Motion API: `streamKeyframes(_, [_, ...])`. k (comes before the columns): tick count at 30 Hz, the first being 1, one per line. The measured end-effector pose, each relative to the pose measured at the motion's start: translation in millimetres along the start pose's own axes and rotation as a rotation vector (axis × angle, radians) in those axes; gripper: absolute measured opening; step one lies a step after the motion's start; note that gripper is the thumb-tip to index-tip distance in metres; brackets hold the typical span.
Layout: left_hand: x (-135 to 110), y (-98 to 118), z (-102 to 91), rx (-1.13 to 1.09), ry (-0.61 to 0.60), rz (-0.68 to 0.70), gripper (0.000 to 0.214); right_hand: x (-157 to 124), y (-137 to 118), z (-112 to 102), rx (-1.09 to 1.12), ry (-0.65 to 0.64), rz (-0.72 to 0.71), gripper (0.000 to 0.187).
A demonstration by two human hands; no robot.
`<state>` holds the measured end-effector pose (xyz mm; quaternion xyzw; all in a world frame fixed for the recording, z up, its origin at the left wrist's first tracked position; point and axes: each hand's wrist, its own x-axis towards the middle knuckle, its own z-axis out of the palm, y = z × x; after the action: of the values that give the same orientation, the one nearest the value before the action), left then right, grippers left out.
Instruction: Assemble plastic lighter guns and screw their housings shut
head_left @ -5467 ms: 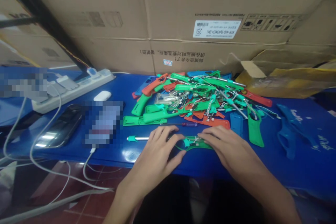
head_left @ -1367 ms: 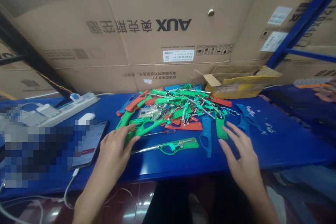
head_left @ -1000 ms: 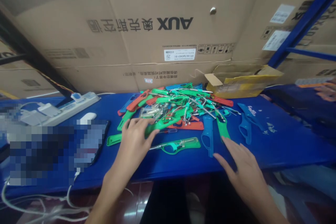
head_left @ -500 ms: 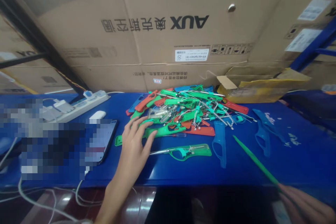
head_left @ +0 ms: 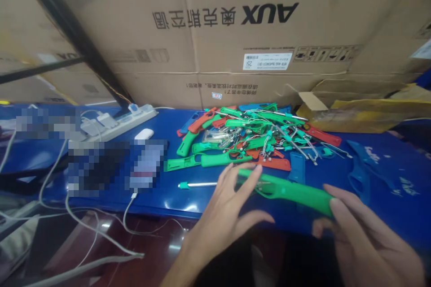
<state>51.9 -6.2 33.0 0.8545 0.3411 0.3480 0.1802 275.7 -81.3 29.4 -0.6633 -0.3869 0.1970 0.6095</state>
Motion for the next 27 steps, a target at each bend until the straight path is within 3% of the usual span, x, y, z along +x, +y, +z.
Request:
streamKeyframes(3, [-4,-7,4.4,-0.008,0.110,-0.117,0.065,12,-15,9,-0.106,-0.164,-0.171,0.034])
streamKeyframes(7, [-12,-18,-3.4,-0.010,0.195,-0.245,0.045,28,-6,17,-0.269,-0.483,-0.563,0.025])
streamKeyframes(10, [-16,-18,-7.5,-0.033,0.238,-0.218,0.023,27,4,27,-0.347,-0.549,-0.708,0.020])
streamKeyframes(16, [-15,-5,-1.1,-0.213,0.405,-0.364,0.010,13,18,35,-0.395,-0.544,-0.760,0.030])
streamKeyframes(18, [-13,-3,-0.4,-0.229,0.405,-0.391,0.011,13,22,33,-0.412,-0.555,-0.743,0.031])
streamKeyframes(21, [-7,-6,-4.6,-0.227,0.263,-0.320,0.020,22,26,25,-0.443,-0.547,-0.714,0.031])
streamKeyframes(24, [1,-12,-9.8,-0.164,0.068,-0.161,0.029,39,29,12,-0.476,-0.534,-0.698,0.031])
streamKeyframes(27, [6,-17,-10.3,-0.089,0.042,-0.092,0.028,56,30,-1,-0.533,-0.536,-0.654,0.033])
